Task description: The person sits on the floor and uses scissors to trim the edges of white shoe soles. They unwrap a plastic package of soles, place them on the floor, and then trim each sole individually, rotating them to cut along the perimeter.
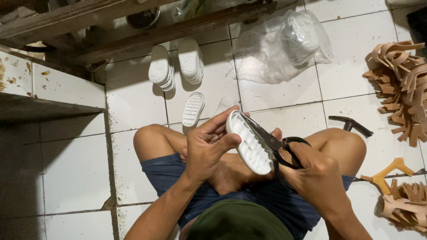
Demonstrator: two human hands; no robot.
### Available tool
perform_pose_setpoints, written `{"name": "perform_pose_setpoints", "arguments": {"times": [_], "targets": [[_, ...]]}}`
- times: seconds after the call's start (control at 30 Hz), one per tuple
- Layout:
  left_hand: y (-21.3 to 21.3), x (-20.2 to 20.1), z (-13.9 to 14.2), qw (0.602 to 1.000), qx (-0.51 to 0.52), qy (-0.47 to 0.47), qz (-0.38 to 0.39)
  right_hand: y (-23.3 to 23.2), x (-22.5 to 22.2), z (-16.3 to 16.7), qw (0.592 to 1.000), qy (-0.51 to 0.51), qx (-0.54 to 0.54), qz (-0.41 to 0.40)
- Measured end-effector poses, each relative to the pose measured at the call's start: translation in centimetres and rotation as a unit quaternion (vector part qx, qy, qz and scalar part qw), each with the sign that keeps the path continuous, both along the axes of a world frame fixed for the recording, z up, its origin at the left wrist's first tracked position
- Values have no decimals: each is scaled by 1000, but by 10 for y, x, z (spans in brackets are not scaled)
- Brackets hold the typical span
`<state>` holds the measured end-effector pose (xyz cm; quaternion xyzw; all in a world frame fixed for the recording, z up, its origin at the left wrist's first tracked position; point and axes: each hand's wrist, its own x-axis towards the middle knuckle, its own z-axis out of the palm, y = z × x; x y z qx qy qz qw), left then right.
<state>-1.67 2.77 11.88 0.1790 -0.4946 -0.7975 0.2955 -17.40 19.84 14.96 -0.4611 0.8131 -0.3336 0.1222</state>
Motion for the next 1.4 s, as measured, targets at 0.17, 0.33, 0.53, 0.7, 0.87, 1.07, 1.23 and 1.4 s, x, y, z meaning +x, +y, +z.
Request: {"name": "perform_pose_setpoints", "arguments": {"times": [0.17, 0.33, 0.53, 0.7, 0.87, 1.07, 1.23, 1.4], "targets": [[-2, 5, -2, 999, 29, -29, -9, 0, -3, 0, 1000, 18, 7, 12], [-4, 8, -6, 998, 48, -6, -51, 3, -12, 1, 998, 40, 3, 44], [-12, 12, -8, 979, 150, -1, -139, 5, -20, 7, 997, 39, -6, 62], [-21, 10, -9, 968, 157, -26, -196, 7, -25, 9, 997, 30, 25, 71], [-27, 6, -10, 933, 270, 1, -238, 12, -28, -3, 998, -9, 38, 50], [1, -22, -23, 876, 382, 0, -294, 7, -5, -33, 906, -403, -60, -117], [26, -34, -21, 948, 113, 34, -295, -4, -5, -42, 806, -560, -160, -107], [46, -19, -4, 933, -359, -16, -32, -15, -14, -40, 794, -569, -159, -139]]}}
